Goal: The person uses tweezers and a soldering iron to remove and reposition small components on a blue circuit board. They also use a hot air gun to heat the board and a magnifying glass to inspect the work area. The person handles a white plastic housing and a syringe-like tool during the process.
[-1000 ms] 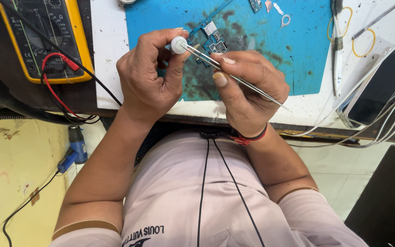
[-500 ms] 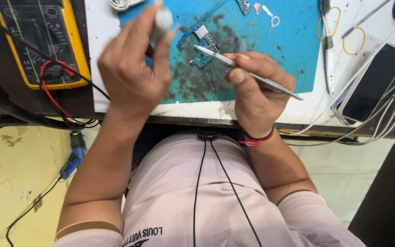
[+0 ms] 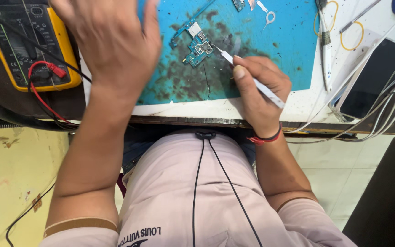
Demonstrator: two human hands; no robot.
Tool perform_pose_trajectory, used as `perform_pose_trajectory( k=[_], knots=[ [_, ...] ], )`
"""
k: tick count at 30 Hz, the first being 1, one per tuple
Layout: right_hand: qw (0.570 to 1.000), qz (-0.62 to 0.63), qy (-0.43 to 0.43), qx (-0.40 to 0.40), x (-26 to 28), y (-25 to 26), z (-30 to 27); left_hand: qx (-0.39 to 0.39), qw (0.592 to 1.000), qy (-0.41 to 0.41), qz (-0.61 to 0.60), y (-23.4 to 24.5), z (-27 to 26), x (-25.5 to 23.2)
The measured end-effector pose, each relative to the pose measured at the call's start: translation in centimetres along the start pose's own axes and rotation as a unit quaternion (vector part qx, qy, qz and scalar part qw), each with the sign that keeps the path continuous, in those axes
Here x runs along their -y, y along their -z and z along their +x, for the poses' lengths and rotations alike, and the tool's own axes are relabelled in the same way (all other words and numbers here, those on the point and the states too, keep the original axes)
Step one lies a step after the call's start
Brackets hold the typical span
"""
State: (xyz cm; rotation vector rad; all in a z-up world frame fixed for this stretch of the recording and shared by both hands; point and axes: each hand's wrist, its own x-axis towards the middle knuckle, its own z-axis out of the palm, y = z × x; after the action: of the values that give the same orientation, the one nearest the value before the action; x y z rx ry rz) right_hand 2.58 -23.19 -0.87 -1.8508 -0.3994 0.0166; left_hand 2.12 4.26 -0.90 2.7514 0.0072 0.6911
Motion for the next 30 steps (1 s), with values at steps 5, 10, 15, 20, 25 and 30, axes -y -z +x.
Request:
perform_pose_trajectory(
  k=[5,10,15,20,25,30],
  knots=[
    [0.998,-0.051,0.035,-0.004,0.5,-0.9,0.4,0.041,0.989,-0.019,-0.141,2.2,-1.6,-3.7],
    [0.996,-0.073,0.053,0.006,0.6,-1.0,0.6,0.088,0.984,-0.006,-0.152,1.6,-2.1,-4.0],
    [0.995,-0.076,0.068,0.019,0.6,-1.1,0.7,0.124,0.981,0.008,-0.152,1.0,-1.9,-3.9],
    [0.993,-0.08,0.082,0.018,0.5,-1.1,0.7,0.137,0.977,0.022,-0.159,1.0,-1.8,-4.0],
    [0.993,-0.083,0.079,0.018,0.6,-1.1,0.7,0.138,0.978,0.024,-0.157,0.8,-2.0,-3.9],
    [0.993,-0.082,0.083,0.014,0.5,-1.2,0.7,0.128,0.98,0.012,-0.151,0.5,-2.2,-3.7]
  ],
)
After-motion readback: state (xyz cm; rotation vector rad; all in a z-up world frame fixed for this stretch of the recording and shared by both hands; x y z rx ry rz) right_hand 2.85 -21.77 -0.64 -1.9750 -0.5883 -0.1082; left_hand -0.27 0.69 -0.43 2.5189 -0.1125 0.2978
